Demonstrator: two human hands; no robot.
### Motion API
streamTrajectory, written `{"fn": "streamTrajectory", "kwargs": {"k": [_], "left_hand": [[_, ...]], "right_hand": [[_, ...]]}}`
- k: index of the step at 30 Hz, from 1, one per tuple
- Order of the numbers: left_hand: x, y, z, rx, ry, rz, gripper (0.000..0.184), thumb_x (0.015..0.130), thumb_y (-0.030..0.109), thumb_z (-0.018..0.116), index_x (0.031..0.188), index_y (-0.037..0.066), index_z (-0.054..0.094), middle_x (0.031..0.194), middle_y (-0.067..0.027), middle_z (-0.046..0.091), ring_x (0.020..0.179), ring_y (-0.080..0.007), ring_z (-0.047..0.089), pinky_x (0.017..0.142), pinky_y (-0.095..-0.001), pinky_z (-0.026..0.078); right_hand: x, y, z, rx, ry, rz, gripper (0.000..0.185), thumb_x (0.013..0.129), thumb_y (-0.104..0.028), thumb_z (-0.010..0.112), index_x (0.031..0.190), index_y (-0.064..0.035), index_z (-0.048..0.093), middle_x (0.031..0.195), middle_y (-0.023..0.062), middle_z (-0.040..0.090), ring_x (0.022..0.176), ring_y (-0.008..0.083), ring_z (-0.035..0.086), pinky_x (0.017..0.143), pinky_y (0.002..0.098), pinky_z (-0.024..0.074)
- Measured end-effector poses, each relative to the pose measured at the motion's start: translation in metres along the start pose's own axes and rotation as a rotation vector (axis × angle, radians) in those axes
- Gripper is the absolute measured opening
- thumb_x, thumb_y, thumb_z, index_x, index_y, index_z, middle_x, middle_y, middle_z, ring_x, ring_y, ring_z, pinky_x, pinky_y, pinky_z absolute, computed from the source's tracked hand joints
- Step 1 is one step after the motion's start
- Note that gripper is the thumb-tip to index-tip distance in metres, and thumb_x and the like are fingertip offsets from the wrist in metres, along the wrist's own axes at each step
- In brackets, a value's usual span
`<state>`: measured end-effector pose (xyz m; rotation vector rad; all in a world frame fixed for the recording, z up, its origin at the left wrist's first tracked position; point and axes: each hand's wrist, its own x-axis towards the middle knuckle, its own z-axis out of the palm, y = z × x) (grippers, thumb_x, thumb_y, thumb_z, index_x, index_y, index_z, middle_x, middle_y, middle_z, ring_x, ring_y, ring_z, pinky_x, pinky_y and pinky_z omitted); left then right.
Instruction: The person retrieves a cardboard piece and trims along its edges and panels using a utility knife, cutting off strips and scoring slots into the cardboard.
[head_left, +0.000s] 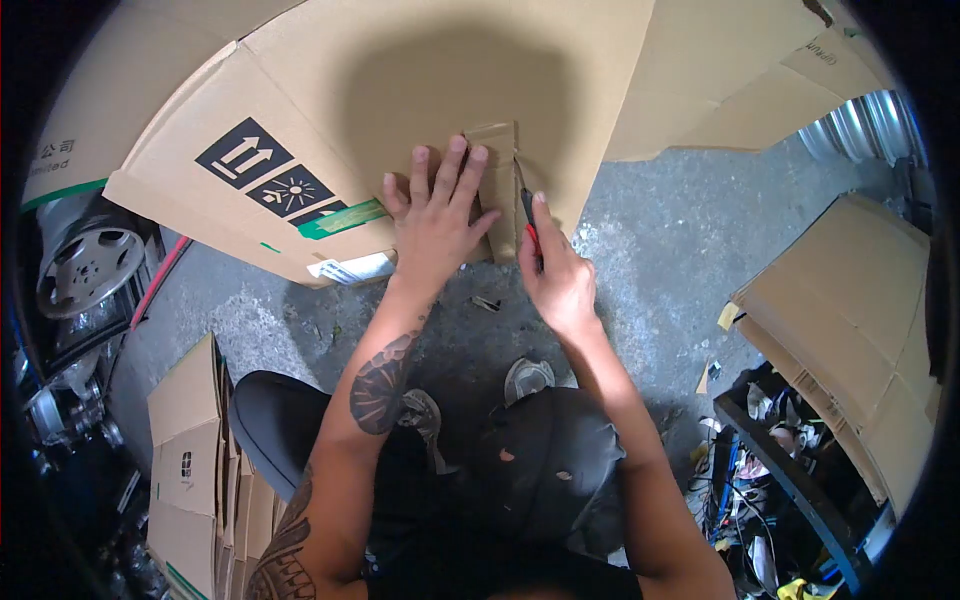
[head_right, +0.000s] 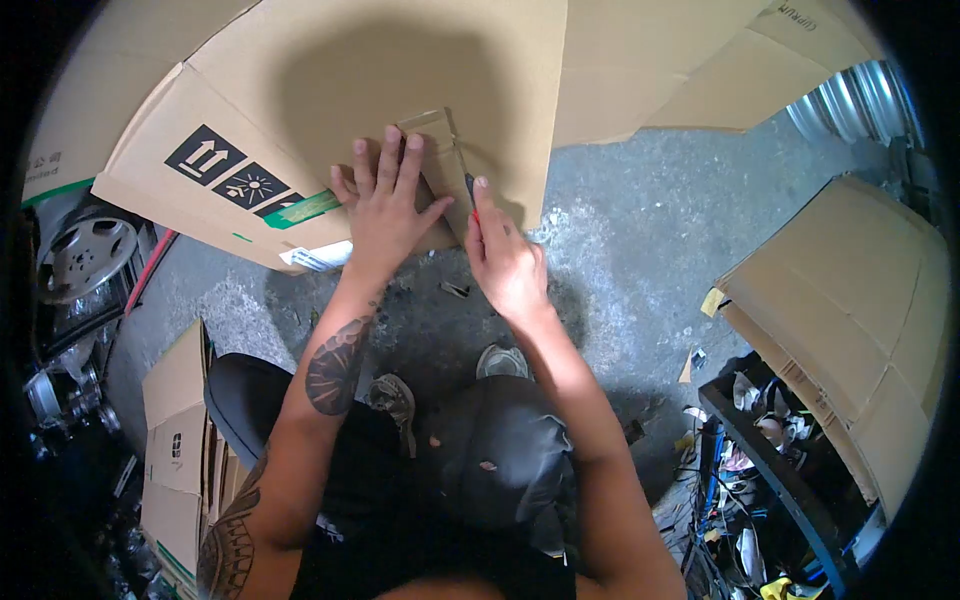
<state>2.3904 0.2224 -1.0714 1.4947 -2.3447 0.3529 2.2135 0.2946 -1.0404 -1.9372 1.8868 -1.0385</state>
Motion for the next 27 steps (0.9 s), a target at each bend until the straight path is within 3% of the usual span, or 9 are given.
{"fn": "streamTrajectory", "kwargs": {"k": [13,27], "left_hand": [[0.001,0.0,-0.001,-0.008,0.019,0.006,0.104,0.075,0.062,0.081,0.16,0.02,0.039,0.17,-0.0079,0.027,0.159,-0.0389,0.007,0.121,-0.0649,-0.005],[0.0,-0.001,0.002,0.042,0.032,0.029,0.105,0.077,0.066,0.077,0.161,0.017,0.036,0.17,-0.0114,0.027,0.159,-0.0421,0.006,0.12,-0.0656,-0.01]], "right_hand": [[-0.027,0.016,0.024,-0.019,-0.001,-0.002,0.051,0.092,-0.007,0.07,0.142,-0.0047,0.058,0.107,0.0158,0.075,0.071,0.0316,0.075,0.058,0.0403,0.0613],[-0.068,0.043,0.054,-0.067,0.018,-0.02,0.048,0.091,-0.007,0.071,0.138,-0.0015,0.06,0.105,0.0155,0.076,0.078,0.0274,0.077,0.062,0.0372,0.0635]]}}
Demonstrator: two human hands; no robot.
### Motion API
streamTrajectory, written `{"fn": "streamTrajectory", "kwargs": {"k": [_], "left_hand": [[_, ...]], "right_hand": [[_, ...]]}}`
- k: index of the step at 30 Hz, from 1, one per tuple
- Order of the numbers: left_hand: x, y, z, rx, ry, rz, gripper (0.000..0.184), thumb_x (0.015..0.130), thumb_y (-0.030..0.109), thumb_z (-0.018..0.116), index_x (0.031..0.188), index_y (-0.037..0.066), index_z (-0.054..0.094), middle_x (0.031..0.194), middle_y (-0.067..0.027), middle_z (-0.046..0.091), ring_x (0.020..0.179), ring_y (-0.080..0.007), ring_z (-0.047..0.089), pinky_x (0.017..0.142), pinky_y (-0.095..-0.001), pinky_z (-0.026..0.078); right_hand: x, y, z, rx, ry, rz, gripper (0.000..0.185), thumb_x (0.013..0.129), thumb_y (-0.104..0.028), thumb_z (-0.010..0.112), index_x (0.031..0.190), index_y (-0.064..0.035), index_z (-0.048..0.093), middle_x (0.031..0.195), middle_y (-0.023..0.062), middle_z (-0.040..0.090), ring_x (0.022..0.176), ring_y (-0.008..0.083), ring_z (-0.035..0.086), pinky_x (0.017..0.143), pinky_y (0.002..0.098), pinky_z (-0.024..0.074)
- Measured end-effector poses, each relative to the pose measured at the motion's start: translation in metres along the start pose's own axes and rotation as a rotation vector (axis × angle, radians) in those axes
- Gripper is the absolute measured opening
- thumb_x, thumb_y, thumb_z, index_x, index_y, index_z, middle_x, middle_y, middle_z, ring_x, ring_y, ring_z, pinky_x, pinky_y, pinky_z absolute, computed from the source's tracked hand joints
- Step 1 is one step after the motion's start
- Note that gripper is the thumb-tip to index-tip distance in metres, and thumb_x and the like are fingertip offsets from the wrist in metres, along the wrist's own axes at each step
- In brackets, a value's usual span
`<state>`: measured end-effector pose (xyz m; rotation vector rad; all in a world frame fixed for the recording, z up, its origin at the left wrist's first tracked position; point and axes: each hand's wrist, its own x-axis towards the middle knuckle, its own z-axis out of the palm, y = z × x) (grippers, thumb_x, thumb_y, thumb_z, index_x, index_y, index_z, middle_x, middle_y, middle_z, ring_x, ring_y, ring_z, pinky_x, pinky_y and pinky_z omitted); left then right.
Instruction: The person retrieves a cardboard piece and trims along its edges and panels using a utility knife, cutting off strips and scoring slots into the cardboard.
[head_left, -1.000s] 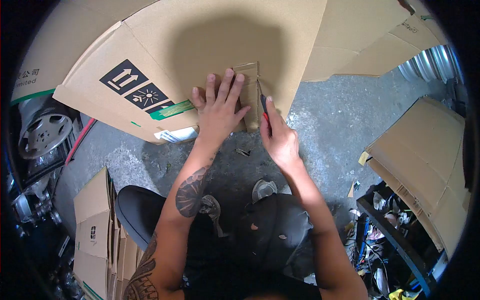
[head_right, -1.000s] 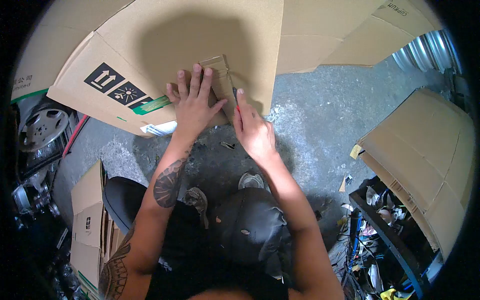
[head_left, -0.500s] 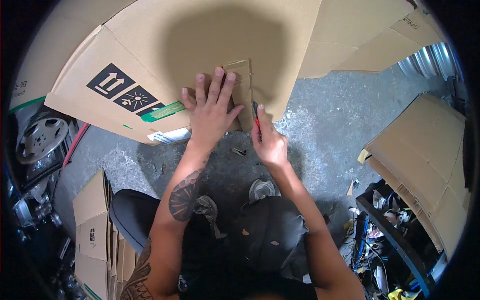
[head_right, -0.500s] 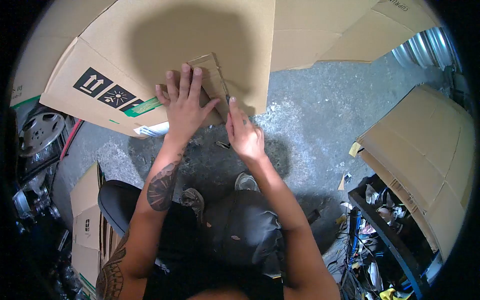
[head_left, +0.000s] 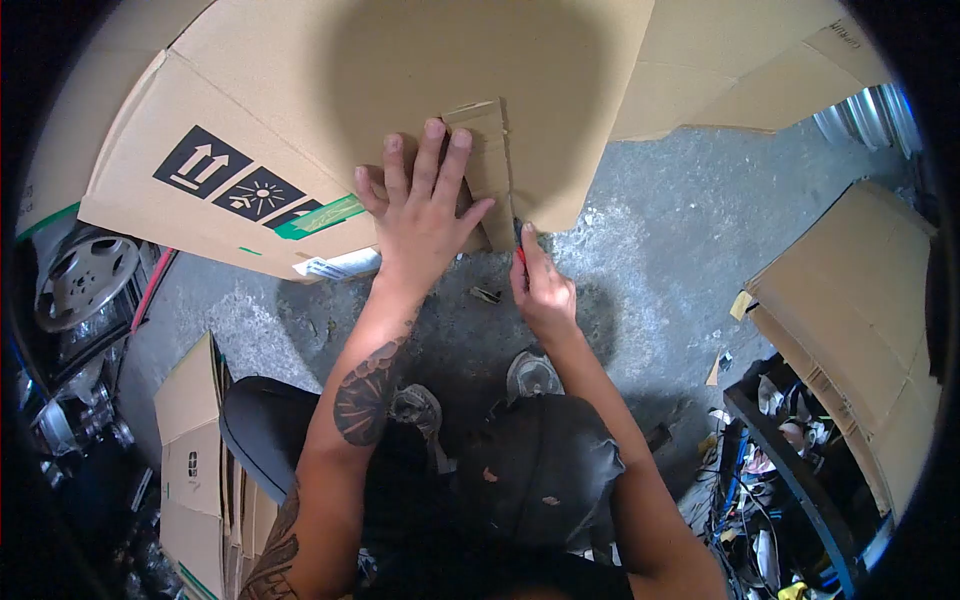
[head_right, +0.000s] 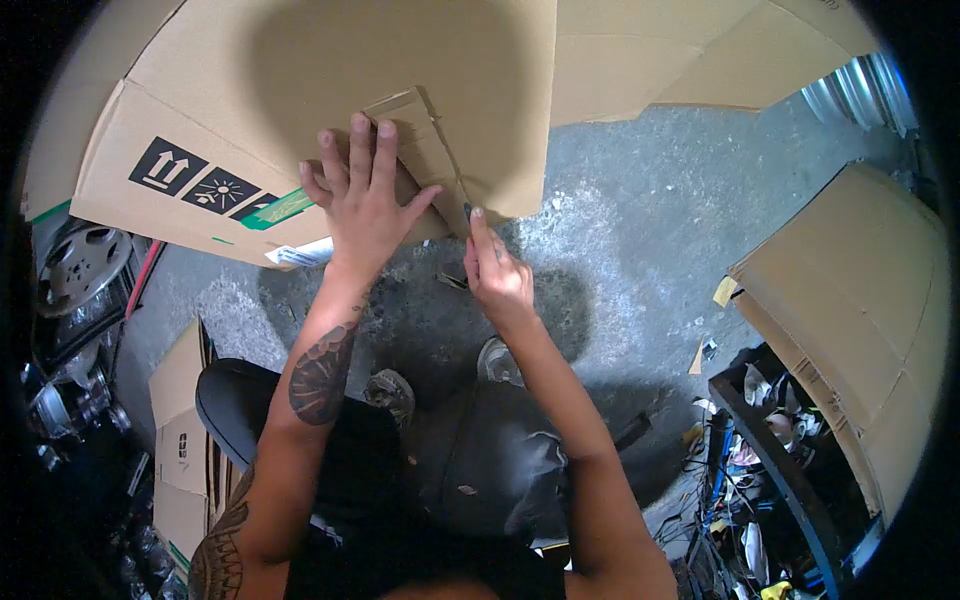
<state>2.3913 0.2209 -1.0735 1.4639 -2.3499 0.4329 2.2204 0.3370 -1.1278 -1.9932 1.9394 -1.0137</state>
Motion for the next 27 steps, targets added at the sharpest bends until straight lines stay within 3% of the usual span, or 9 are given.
{"fn": "streamTrajectory", "kwargs": {"k": [7,10,17,20,27], "left_hand": [[0.001,0.0,0.001,0.028,0.009,0.004,0.105,0.079,0.068,0.074,0.161,0.016,0.035,0.169,-0.013,0.028,0.157,-0.0441,0.008,0.119,-0.066,-0.009],[0.0,0.0,0.002,0.053,0.0,0.003,0.105,0.079,0.07,0.073,0.161,0.015,0.036,0.169,-0.0131,0.028,0.157,-0.0447,0.009,0.119,-0.066,-0.008],[0.0,-0.001,0.003,0.088,0.015,0.015,0.109,0.077,0.073,0.073,0.161,0.014,0.036,0.169,-0.0148,0.029,0.157,-0.0456,0.011,0.119,-0.0657,-0.006],[-0.002,0.001,0.006,-0.049,0.014,-0.062,0.107,0.069,0.064,0.081,0.16,0.025,0.041,0.17,-0.0056,0.029,0.159,-0.0392,0.009,0.119,-0.0668,-0.009],[-0.002,0.0,0.007,-0.075,0.02,-0.058,0.109,0.068,0.064,0.082,0.16,0.024,0.041,0.17,-0.0075,0.028,0.159,-0.0401,0.01,0.118,-0.0673,-0.007]], "right_hand": [[-0.029,0.02,0.018,-0.057,-0.077,0.064,0.052,0.092,-0.012,0.071,0.143,-0.009,0.058,0.103,0.0122,0.076,0.074,0.0259,0.076,0.06,0.0358,0.0629],[-0.042,0.027,0.023,-0.031,-0.083,0.04,0.052,0.093,-0.01,0.07,0.143,-0.0054,0.056,0.106,0.0138,0.076,0.075,0.0272,0.076,0.058,0.0385,0.0609],[-0.079,0.035,0.033,-0.071,-0.239,0.161,0.053,0.095,-0.013,0.067,0.147,-0.0105,0.053,0.104,0.0127,0.075,0.072,0.0293,0.074,0.058,0.0412,0.0598],[-0.092,0.044,0.038,-0.057,-0.253,0.168,0.055,0.095,-0.013,0.067,0.148,-0.0112,0.052,0.1,0.0127,0.075,0.07,0.0299,0.073,0.057,0.042,0.0595],[-0.098,0.049,0.037,-0.058,-0.285,0.186,0.057,0.095,-0.012,0.067,0.149,-0.0111,0.051,0.095,0.0126,0.075,0.069,0.0306,0.072,0.056,0.043,0.0591]]}}
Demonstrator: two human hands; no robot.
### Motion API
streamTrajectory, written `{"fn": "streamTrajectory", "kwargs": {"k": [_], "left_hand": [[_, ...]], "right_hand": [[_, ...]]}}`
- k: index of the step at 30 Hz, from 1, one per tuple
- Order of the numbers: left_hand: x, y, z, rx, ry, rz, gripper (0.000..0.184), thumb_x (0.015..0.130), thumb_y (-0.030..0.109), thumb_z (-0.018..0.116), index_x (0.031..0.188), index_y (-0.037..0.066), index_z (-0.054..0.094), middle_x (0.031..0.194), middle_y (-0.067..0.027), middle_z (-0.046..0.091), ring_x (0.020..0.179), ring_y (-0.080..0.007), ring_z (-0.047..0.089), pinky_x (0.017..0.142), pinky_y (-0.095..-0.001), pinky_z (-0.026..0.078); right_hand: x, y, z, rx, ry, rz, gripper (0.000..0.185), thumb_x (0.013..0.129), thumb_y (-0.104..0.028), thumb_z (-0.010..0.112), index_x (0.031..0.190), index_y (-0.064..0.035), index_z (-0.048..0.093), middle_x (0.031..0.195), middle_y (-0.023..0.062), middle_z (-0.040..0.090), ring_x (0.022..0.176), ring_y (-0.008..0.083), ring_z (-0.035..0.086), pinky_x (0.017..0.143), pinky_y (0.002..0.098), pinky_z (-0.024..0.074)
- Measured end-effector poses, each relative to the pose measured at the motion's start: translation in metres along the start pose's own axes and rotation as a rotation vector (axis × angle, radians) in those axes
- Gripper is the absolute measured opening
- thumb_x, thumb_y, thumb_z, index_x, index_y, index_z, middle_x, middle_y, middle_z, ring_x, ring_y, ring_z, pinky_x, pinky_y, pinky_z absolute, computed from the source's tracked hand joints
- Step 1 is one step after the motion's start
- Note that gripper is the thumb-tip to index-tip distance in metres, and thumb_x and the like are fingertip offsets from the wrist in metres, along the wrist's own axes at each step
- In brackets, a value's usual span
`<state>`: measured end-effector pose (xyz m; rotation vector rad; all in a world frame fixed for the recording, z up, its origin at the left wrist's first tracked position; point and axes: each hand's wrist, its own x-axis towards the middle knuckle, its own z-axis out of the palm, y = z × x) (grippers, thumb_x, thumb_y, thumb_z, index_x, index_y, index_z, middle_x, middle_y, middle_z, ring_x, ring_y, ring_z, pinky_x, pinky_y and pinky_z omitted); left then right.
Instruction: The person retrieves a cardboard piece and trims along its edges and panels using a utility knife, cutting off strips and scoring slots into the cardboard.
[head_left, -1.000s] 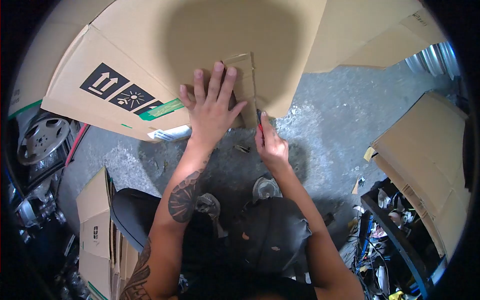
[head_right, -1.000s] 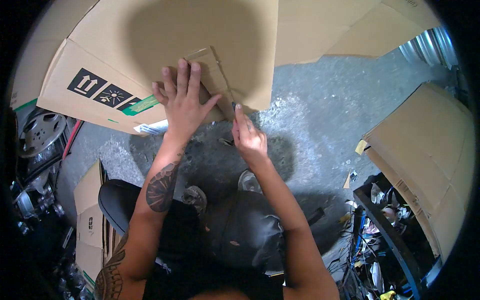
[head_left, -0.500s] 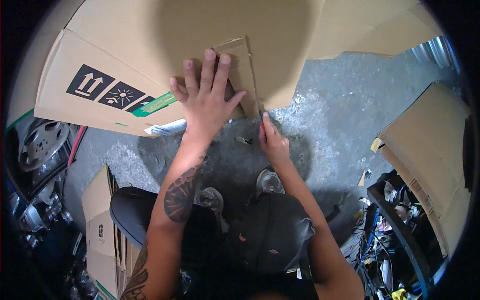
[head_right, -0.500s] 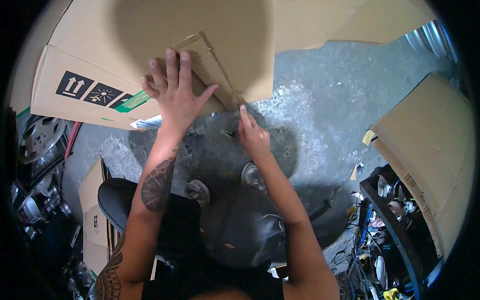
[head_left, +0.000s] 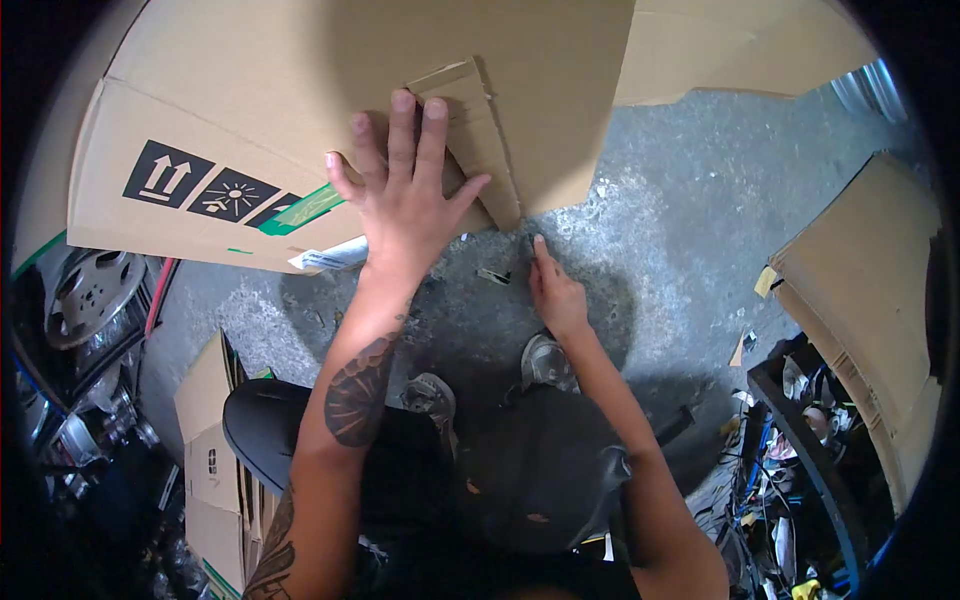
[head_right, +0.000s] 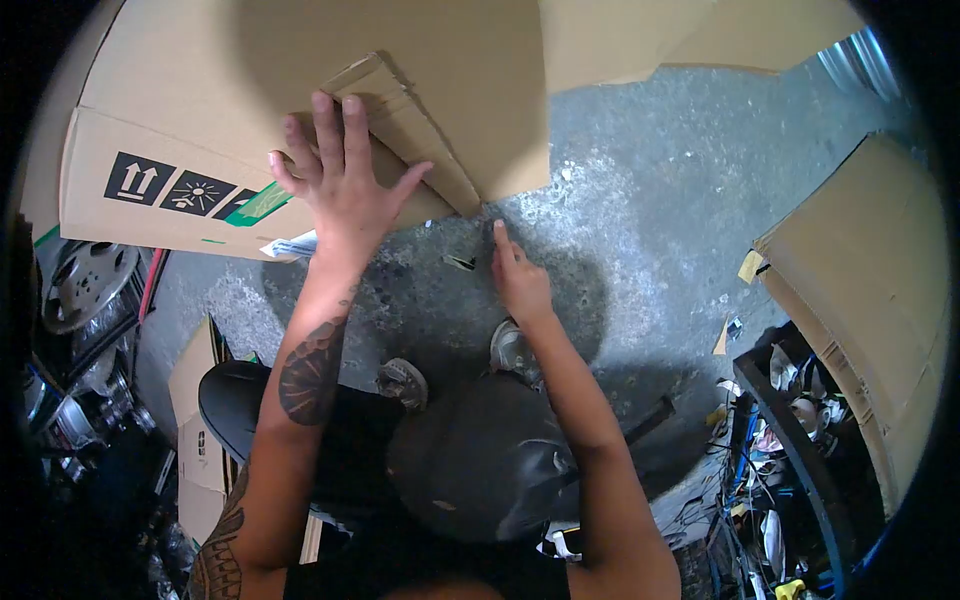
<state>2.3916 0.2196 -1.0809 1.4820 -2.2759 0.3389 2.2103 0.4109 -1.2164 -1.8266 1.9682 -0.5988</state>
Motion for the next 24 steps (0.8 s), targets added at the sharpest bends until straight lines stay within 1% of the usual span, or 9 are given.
{"fn": "streamTrajectory", "kwargs": {"k": [8,11,14,16,17,20,21,23,24], "left_hand": [[0.003,0.0,-0.008,0.055,-0.037,0.008,0.106,0.069,0.065,0.082,0.159,0.024,0.044,0.17,-0.0073,0.028,0.159,-0.0401,0.01,0.119,-0.0671,-0.003],[0.004,0.0,-0.01,0.177,-0.025,0.072,0.11,0.074,0.073,0.076,0.16,0.014,0.038,0.168,-0.0157,0.03,0.154,-0.0464,0.017,0.117,-0.0683,0.006],[0.004,-0.001,-0.011,0.187,-0.04,0.077,0.111,0.073,0.073,0.077,0.159,0.014,0.039,0.168,-0.0157,0.029,0.154,-0.0469,0.015,0.116,-0.07,0.008],[0.004,-0.002,-0.014,0.198,-0.057,0.065,0.115,0.071,0.074,0.077,0.16,0.013,0.037,0.169,-0.0173,0.025,0.155,-0.0465,0.013,0.116,-0.0715,0.009],[0.004,0.0,-0.012,0.192,-0.065,0.062,0.116,0.071,0.075,0.077,0.161,0.013,0.036,0.17,-0.0181,0.023,0.155,-0.0463,0.013,0.115,-0.0723,0.009],[0.006,0.008,-0.017,0.04,-0.042,-0.034,0.11,0.07,0.068,0.08,0.161,0.023,0.038,0.172,-0.0117,0.021,0.157,-0.0405,0.01,0.116,-0.0725,0.004],[0.007,0.007,-0.015,0.048,-0.031,-0.02,0.118,0.068,0.07,0.08,0.164,0.022,0.031,0.172,-0.0144,0.017,0.156,-0.0449,0.009,0.113,-0.0757,0.008],[0.011,0.012,-0.018,0.055,-0.063,-0.004,0.126,0.067,0.066,0.084,0.166,0.019,0.023,0.171,-0.0229,0.01,0.154,-0.0521,0.007,0.111,-0.0784,0.011],[0.013,0.004,-0.008,0.201,0.013,0.051,0.122,0.07,0.063,0.083,0.166,0.017,0.023,0.172,-0.0204,0.011,0.155,-0.0494,0.008,0.114,-0.0745,0.01]], "right_hand": [[-0.005,0.005,0.002,0.029,-0.07,0.03,0.063,0.094,-0.012,0.067,0.153,-0.0141,0.046,0.096,0.0135,0.074,0.07,0.0327,0.072,0.058,0.0458,0.0591],[-0.008,0.007,0.006,0.016,-0.061,0.023,0.065,0.094,-0.013,0.067,0.155,-0.015,0.044,0.095,0.0135,0.074,0.07,0.0337,0.072,0.058,0.0469,0.0586],[-0.013,0.007,0.006,-0.006,-0.104,0.053,0.066,0.094,-0.013,0.067,0.155,-0.0146,0.044,0.091,0.0146,0.073,0.069,0.0348,0.071,0.059,0.048,0.0581],[-0.012,0.003,-0.001,-0.011,-0.179,0.108,0.065,0.093,-0.013,0.067,0.154,-0.0144,0.044,0.088,0.0158,0.073,0.068,0.0357,0.07,0.06,0.0488,0.0579],[-0.011,0.001,-0.001,0.008,-0.151,0.101,0.065,0.093,-0.013,0.068,0.154,-0.0153,0.045,0.087,0.0164,0.072,0.068,0.0363,0.07,0.061,0.049,0.0578],[-0.019,0.005,0.001,0.061,-0.078,0.115,0.063,0.093,-0.012,0.069,0.152,-0.0185,0.049,0.085,0.0182,0.071,0.068,0.038,0.07,0.063,0.0497,0.0573],[-0.02,0.005,0.002,0.089,-0.056,0.131,0.062,0.093,-0.012,0.069,0.152,-0.0201,0.05,0.086,0.0187,0.071,0.068,0.0386,0.07,0.063,0.0498,0.0571],[-0.023,0.005,0.003,0.119,-0.061,0.188,0.062,0.093,-0.012,0.07,0.151,-0.0217,0.051,0.087,0.019,0.072,0.07,0.0387,0.07,0.064,0.0491,0.0574],[-0.024,0.007,0.004,0.158,-0.022,0.181,0.062,0.093,-0.013,0.07,0.151,-0.0217,0.051,0.088,0.0188,0.072,0.072,0.0385,0.071,0.064,0.0482,0.058]]}}
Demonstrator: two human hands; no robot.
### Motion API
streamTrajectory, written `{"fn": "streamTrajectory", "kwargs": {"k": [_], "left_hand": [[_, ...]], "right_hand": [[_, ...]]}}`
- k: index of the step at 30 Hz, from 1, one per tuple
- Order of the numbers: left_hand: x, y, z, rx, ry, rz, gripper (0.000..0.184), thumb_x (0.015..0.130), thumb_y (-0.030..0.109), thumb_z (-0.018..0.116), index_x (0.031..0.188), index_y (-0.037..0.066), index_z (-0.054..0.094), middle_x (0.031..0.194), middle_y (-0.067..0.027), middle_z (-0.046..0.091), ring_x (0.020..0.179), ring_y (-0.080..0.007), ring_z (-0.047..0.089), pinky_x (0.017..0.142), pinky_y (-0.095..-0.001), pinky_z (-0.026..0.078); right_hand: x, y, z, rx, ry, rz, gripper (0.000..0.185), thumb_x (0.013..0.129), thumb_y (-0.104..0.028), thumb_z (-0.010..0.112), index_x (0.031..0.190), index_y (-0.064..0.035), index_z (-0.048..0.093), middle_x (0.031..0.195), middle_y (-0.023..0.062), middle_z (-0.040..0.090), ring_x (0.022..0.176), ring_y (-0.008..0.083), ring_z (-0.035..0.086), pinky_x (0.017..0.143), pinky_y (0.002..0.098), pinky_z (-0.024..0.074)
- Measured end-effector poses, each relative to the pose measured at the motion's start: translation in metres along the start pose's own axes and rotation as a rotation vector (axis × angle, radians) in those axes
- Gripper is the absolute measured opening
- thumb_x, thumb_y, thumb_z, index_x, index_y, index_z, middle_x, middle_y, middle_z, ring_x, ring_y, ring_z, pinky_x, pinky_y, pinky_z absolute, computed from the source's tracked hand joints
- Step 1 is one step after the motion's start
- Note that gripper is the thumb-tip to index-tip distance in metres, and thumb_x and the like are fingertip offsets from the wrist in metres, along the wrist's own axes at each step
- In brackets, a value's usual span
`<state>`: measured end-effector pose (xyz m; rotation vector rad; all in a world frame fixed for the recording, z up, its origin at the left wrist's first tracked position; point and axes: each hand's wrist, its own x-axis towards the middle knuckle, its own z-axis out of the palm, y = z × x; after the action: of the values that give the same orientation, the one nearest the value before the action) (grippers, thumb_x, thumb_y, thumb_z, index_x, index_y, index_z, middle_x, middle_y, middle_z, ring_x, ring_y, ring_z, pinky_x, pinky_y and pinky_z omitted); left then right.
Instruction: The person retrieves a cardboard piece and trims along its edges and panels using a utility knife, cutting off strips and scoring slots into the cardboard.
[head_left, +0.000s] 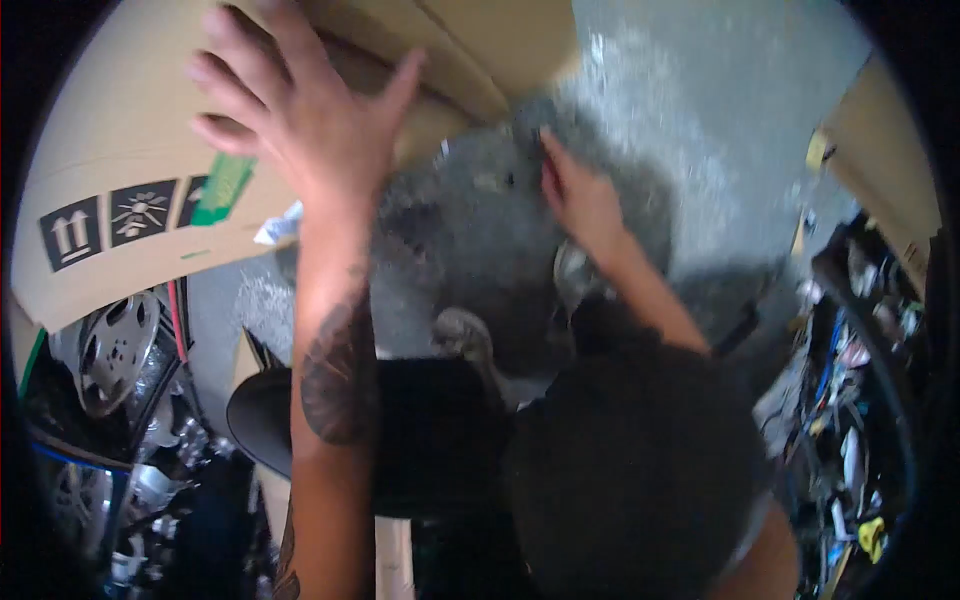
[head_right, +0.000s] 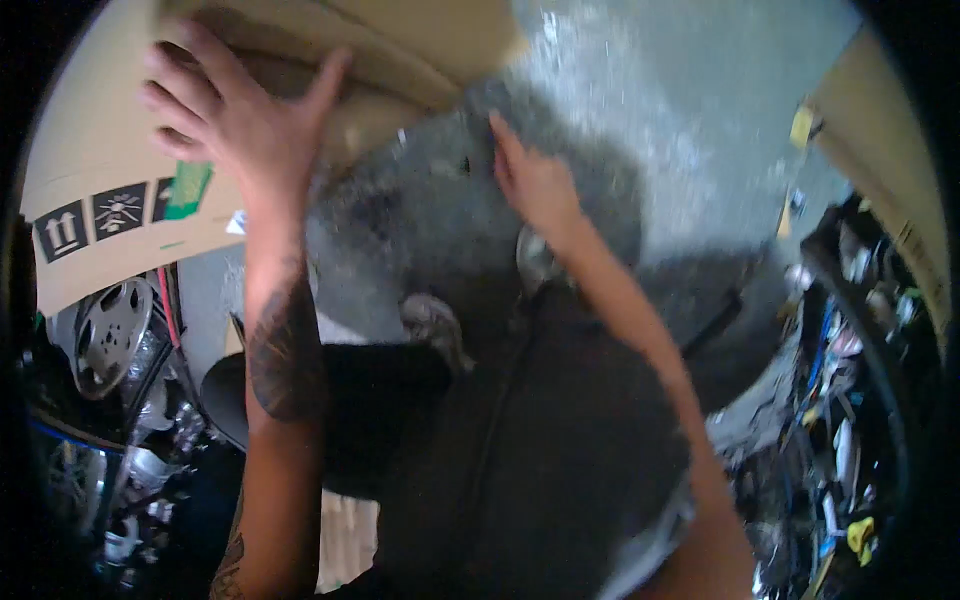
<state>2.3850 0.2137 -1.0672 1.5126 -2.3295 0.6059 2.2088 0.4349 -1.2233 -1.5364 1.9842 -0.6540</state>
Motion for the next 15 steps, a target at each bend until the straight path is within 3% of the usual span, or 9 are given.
{"fn": "streamTrajectory", "kwargs": {"k": [1,3,7,9,11,14,15], "left_hand": [[0.005,-0.011,0.021,0.144,0.102,0.047,0.118,0.074,0.059,0.082,0.165,0.015,0.023,0.172,-0.018,0.012,0.156,-0.0467,0.009,0.118,-0.0707,0.009],[-0.011,-0.018,0.028,0.297,0.183,0.117,0.12,0.074,0.052,0.084,0.166,0.012,0.018,0.173,-0.0159,0.009,0.157,-0.044,0.009,0.122,-0.0666,0.009],[0.004,-0.024,0.031,0.272,0.253,0.146,0.129,0.07,0.048,0.088,0.167,0.013,0.011,0.174,-0.0158,0.006,0.157,-0.0435,0.007,0.121,-0.0673,0.009],[0.001,-0.022,0.022,0.115,0.161,0.138,0.128,0.071,0.058,0.085,0.166,0.011,0.014,0.171,-0.0228,0.007,0.156,-0.048,0.005,0.118,-0.0706,0.01],[-0.002,-0.008,-0.008,-0.138,-0.018,0.113,0.135,0.067,0.076,0.081,0.165,0.007,0.016,0.165,-0.0374,0.008,0.152,-0.0575,0.003,0.112,-0.076,0.012],[-0.001,-0.005,-0.016,-0.238,0.003,0.086,0.131,0.066,0.06,0.089,0.167,0.016,0.017,0.168,-0.033,0.005,0.152,-0.0578,0.006,0.108,-0.0804,0.013],[-0.001,-0.008,-0.018,-0.213,-0.022,0.105,0.13,0.068,0.053,0.091,0.167,0.014,0.016,0.165,-0.0391,0.003,0.151,-0.0593,0.007,0.109,-0.0798,0.013]], "right_hand": [[-0.001,0.004,0.005,0.001,0.046,-0.05,0.06,0.097,-0.023,0.064,0.153,-0.0226,0.045,0.079,0.0194,0.071,0.063,0.0405,0.068,0.059,0.0525,0.0573],[-0.013,0.005,0.005,-0.056,-0.04,-0.012,0.059,0.096,-0.023,0.064,0.153,-0.0225,0.045,0.08,0.0185,0.071,0.064,0.0399,0.069,0.06,0.052,0.058],[-0.002,0.0,-0.005,-0.042,-0.044,-0.055,0.06,0.096,-0.022,0.065,0.153,-0.0217,0.045,0.081,0.0177,0.072,0.067,0.0394,0.07,0.061,0.0516,0.0586],[-0.007,-0.007,-0.006,-0.018,-0.06,-0.05,0.061,0.095,-0.022,0.065,0.153,-0.0217,0.044,0.082,0.0179,0.072,0.068,0.0397,0.07,0.062,0.0517,0.0586],[0.004,-0.009,-0.007,-0.01,-0.048,-0.065,0.061,0.095,-0.021,0.065,0.153,-0.0216,0.044,0.082,0.0181,0.072,0.068,0.0399,0.07,0.062,0.0519,0.0584],[0.006,-0.018,-0.006,0.0,-0.047,-0.029,0.06,0.094,-0.019,0.066,0.151,-0.021,0.047,0.081,0.0177,0.072,0.067,0.0394,0.07,0.062,0.0515,0.0575],[0.009,-0.022,-0.011,0.004,-0.044,-0.007,0.059,0.094,-0.018,0.066,0.15,-0.0207,0.048,0.081,0.0172,0.071,0.068,0.0389,0.07,0.062,0.0509,0.0569]]}}
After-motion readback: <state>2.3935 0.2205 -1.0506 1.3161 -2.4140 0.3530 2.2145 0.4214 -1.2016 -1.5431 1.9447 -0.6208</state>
